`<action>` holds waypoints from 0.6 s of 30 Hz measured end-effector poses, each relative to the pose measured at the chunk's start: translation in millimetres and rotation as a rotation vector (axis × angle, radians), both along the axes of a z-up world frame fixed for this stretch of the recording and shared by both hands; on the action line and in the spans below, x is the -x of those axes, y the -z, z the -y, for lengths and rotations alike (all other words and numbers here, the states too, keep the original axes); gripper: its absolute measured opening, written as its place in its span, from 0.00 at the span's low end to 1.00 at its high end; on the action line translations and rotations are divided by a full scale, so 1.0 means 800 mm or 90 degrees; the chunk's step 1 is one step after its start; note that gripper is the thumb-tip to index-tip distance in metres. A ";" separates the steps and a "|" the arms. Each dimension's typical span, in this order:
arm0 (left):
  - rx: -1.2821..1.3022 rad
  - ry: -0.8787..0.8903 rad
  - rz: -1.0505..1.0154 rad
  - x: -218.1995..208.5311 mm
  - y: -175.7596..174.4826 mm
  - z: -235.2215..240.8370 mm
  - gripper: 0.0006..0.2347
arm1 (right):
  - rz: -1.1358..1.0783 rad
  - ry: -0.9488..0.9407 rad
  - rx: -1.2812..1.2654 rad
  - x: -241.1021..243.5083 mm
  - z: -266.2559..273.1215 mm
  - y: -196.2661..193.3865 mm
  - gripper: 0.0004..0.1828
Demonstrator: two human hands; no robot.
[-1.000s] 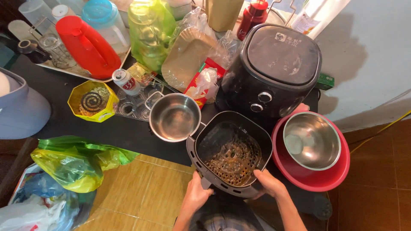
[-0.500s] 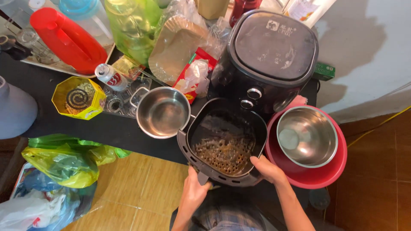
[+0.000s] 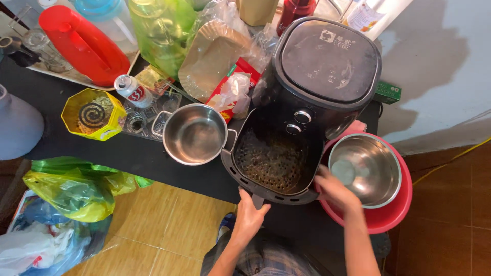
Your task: Organizing various kitchen items including pots, pans, and appliances, and cleaning the sink area.
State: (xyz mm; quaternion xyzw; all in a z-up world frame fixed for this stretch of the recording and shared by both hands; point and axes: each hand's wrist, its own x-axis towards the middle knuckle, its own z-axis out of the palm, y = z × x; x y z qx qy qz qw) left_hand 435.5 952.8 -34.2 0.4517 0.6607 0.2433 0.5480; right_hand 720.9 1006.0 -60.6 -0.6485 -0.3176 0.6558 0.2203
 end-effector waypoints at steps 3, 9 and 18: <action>-0.043 -0.008 -0.012 -0.016 0.024 -0.001 0.38 | 0.632 -0.047 -0.385 -0.195 0.107 0.146 0.20; -0.046 0.010 -0.065 -0.027 0.051 -0.013 0.32 | 0.337 0.520 0.059 -0.253 0.190 0.125 0.26; -0.032 0.007 -0.043 -0.063 0.049 -0.034 0.45 | 0.295 0.363 0.203 -0.399 0.279 0.236 0.18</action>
